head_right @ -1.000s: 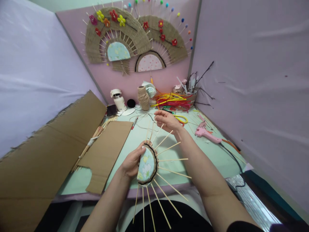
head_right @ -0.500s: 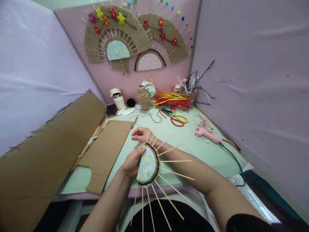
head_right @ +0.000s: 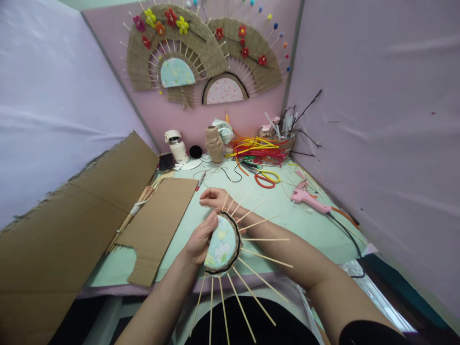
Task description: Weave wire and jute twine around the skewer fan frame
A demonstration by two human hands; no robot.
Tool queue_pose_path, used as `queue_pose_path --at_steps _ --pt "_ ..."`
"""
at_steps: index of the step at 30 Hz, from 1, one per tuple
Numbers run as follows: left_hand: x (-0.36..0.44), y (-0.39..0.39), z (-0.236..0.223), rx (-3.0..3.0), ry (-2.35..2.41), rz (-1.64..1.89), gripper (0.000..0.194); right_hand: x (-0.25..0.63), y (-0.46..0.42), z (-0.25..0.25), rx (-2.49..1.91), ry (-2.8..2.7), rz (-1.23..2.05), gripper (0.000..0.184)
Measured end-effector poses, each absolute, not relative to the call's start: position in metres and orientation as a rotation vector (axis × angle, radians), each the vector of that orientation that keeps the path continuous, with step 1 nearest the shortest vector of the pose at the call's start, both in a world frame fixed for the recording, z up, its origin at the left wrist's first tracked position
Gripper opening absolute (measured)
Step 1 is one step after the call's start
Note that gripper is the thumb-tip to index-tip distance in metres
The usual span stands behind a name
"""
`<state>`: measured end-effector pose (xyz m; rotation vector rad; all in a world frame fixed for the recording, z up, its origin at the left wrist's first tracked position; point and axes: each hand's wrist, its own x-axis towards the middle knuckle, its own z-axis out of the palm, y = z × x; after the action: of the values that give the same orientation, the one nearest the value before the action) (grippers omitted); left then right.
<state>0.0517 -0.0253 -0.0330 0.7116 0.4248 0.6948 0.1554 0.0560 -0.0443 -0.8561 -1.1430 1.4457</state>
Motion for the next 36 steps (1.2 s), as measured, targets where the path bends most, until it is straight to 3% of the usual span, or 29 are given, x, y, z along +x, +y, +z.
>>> queue_pose_path --at_steps 12,18,25,30,36 --pt "0.055 -0.026 -0.028 0.866 0.488 0.728 0.028 0.237 0.058 -0.012 -0.84 -1.015 1.587 0.033" --pt "0.054 -0.024 -0.031 0.931 0.552 0.697 0.026 0.248 0.05 -0.002 -0.725 -1.006 1.503 0.029" --pt "0.051 -0.025 -0.028 0.9 0.641 0.73 0.037 0.257 0.047 0.006 -0.786 -1.117 1.141 0.032" --pt "0.05 -0.024 -0.025 0.918 0.612 0.812 0.038 0.267 0.053 0.002 -0.871 -1.089 1.132 0.034" --pt "0.04 -0.031 -0.021 0.994 0.666 0.916 0.034 0.267 0.05 -0.004 -1.092 -1.575 1.296 0.025"
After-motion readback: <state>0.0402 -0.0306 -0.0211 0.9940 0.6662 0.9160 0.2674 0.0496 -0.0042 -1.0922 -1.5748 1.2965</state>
